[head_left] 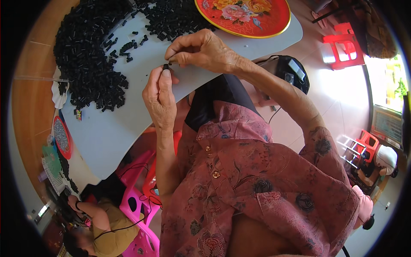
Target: The person sorts small black industrial components by hand, transferring them from a basket into a red tray on a white table.
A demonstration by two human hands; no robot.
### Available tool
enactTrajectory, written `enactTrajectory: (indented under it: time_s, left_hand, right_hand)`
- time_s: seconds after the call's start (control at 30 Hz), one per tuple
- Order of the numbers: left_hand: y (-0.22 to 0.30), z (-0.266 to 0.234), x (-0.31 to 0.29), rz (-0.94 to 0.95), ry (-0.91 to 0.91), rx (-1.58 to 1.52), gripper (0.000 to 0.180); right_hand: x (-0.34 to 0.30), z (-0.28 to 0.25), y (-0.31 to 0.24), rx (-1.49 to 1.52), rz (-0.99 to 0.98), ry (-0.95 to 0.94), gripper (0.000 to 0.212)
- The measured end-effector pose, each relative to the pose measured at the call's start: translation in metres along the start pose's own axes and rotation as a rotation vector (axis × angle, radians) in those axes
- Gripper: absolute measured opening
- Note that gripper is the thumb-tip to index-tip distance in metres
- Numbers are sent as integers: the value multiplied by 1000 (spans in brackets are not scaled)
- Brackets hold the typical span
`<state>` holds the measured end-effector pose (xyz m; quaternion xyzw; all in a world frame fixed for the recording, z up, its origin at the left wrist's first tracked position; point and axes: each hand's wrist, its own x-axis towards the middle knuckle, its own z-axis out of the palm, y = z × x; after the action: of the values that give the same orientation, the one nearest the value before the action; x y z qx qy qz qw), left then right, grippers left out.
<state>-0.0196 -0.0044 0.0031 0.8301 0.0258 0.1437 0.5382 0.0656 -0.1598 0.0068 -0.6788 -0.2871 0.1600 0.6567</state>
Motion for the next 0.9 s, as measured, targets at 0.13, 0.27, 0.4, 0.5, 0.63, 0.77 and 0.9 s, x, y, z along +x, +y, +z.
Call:
enactTrajectory:
  time_s: [0.13, 0.27, 0.4, 0.5, 0.63, 0.77, 0.9]
  left_hand:
    - [1, 1, 0, -14, -13, 1, 30]
    - [1, 3, -1, 25, 6, -19, 29]
    - [-3, 3, -3, 30, -6, 24, 28]
    - [-4, 5, -3, 64, -3, 41, 27]
    - [-6, 7, -3, 70, -4, 71, 28]
    - [-6, 7, -2, 90, 8, 63, 28]
    - [-7, 5, 0, 85, -30, 64, 29]
  right_hand:
    - [0, 1, 5, 138, 24, 18, 14]
    - [1, 4, 4, 172, 16, 33, 14]
    - [1, 3, 4, 140, 21, 15, 12]
    - [0, 1, 7, 132, 14, 0, 12]
    - [1, 1, 13, 166, -8, -1, 11]
    - [3, -1, 11, 123, -31, -40, 10]
    - [2, 2, 9, 74, -56, -38, 9]
